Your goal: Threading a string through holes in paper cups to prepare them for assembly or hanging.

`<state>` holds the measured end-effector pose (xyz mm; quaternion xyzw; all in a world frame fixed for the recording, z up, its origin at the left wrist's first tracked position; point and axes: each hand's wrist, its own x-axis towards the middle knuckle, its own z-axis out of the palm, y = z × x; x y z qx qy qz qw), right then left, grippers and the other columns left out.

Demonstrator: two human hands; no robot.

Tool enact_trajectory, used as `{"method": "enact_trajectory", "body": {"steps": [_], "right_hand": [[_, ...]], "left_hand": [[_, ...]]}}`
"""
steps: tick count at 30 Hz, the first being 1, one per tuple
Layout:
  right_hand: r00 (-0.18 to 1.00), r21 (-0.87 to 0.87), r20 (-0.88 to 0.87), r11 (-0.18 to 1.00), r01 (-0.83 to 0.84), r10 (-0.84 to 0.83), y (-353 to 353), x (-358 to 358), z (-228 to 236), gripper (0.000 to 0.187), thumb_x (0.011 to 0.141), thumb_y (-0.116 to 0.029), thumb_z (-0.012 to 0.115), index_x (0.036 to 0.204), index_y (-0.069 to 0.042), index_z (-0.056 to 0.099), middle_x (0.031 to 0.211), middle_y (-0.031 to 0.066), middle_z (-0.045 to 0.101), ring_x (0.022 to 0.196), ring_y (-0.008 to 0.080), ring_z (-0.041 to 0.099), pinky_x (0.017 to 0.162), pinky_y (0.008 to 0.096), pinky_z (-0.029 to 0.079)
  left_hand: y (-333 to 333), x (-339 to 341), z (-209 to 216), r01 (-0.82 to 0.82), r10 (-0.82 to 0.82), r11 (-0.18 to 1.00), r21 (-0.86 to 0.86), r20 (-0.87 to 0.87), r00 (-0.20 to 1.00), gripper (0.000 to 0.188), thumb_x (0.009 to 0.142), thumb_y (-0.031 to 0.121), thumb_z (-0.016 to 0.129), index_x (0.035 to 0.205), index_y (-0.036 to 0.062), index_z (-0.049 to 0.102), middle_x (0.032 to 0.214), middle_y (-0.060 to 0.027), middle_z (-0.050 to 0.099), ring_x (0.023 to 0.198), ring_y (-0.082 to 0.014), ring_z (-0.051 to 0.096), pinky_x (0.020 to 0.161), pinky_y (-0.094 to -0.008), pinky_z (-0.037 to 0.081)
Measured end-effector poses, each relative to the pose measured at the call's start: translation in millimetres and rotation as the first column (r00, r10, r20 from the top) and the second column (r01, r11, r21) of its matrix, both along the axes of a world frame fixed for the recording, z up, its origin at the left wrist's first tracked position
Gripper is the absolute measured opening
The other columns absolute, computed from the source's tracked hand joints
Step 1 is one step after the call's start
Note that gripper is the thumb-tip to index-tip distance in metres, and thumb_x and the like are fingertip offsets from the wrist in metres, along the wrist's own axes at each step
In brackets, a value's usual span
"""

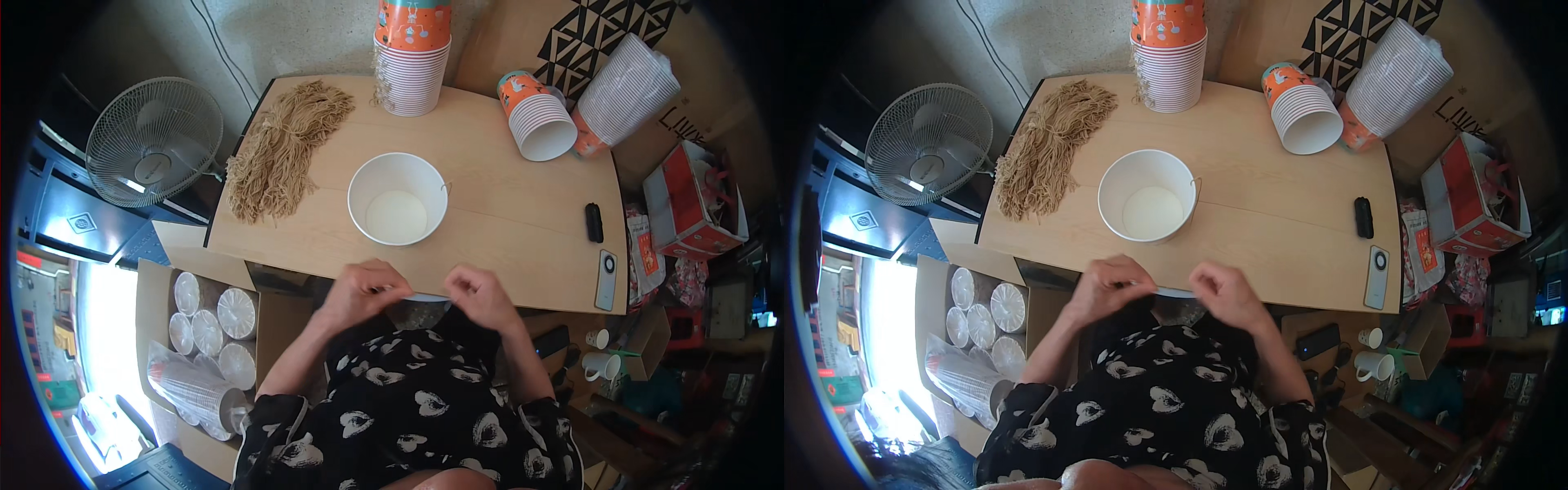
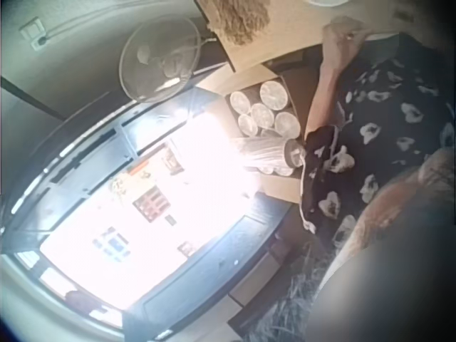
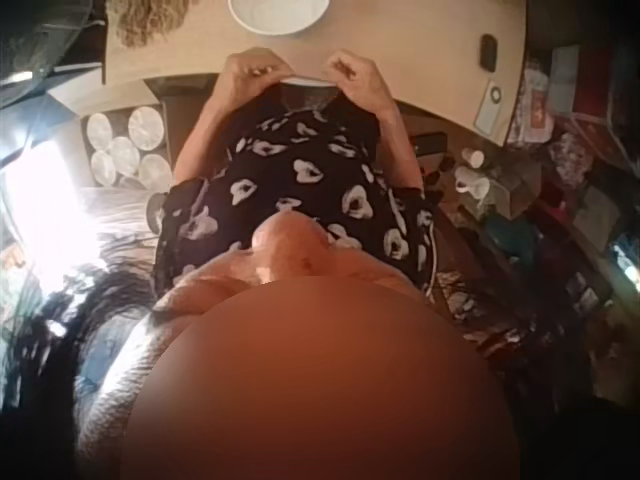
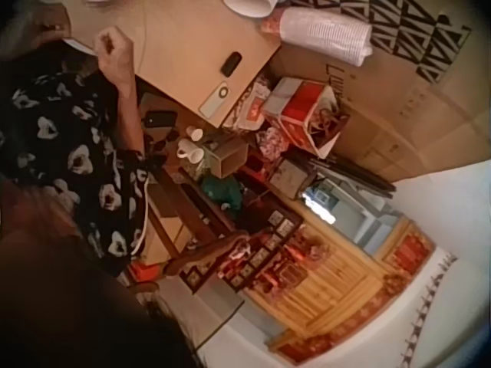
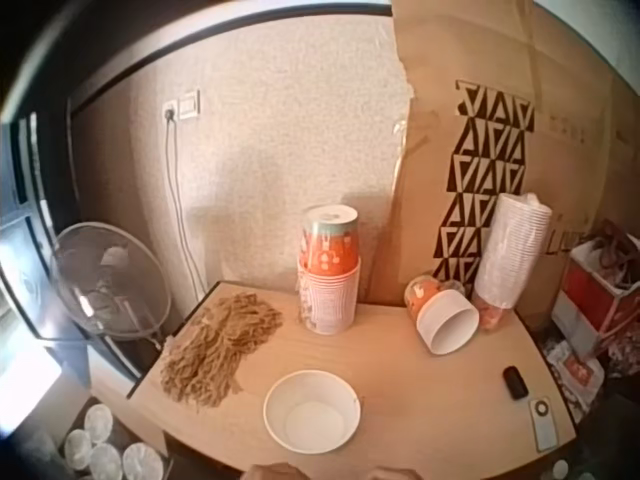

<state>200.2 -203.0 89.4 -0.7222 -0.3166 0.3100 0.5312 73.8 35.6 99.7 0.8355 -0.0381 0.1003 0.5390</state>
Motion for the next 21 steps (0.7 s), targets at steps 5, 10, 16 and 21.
{"method": "enact_trajectory", "body": {"steps": [5, 10, 16, 21], "right_hand": [[0.751, 0.08, 0.46, 0.865, 0.496, -0.473, -11, 74, 16, 0.007, 0.095, -0.004, 0.066, 0.09, -0.001, 0.063, 0.071, -0.001, 0.055, 0.065, 0.0028, 0.047, 0.055, 0.0225, 0.04], [0.467, 0.598, 0.586, 0.742, 0.302, -0.662, 44, 65, 103, 0.007, 0.09, 0.003, 0.069, 0.095, 0.0, 0.066, 0.076, 0.0032, 0.06, 0.065, 0.0097, 0.055, 0.056, 0.0262, 0.045], [0.483, 0.562, 0.714, 0.826, 0.036, -0.507, 87, 19, 91, 0.017, 0.082, 0.006, 0.072, 0.095, -0.003, 0.066, 0.076, 0.0105, 0.061, 0.065, 0.0273, 0.06, 0.057, 0.0363, 0.048], [0.516, 0.475, 0.732, 0.876, 0.083, -0.445, 101, -4, 56, 0.01, 0.085, 0.005, 0.072, 0.091, -0.001, 0.067, 0.074, 0.0086, 0.063, 0.059, 0.0215, 0.059, 0.052, 0.0309, 0.047]], "left_hand": [[76, 9, 12, -0.387, 0.242, 0.723, 0.572, 0.315, 0.918, 0.017, 0.082, 0.006, 0.078, 0.098, 0.0082, 0.076, 0.104, -0.0073, 0.072, 0.093, -0.025, 0.067, 0.079, -0.0373, 0.059], [96, 42, 16, -0.316, 0.099, 0.544, 0.777, 0.315, 0.944, 0.025, 0.083, 0.009, 0.072, 0.107, 0.0127, 0.071, 0.142, -0.0052, 0.055, 0.132, -0.03, 0.05, 0.093, -0.0393, 0.054], [85, 43, 31, -0.156, -0.008, 0.813, 0.561, 0.278, 0.961, 0.013, 0.089, 0.011, 0.073, 0.101, 0.0086, 0.069, 0.131, -0.0133, 0.064, 0.118, -0.0336, 0.063, 0.087, -0.0396, 0.056], [80, 37, 32, -0.19, 0.204, 0.965, 0.181, -0.058, 0.977, 0.017, 0.091, 0.011, 0.075, 0.104, 0.0014, 0.069, 0.088, -0.0125, 0.074, 0.08, -0.0241, 0.073, 0.074, -0.033, 0.057]]}}
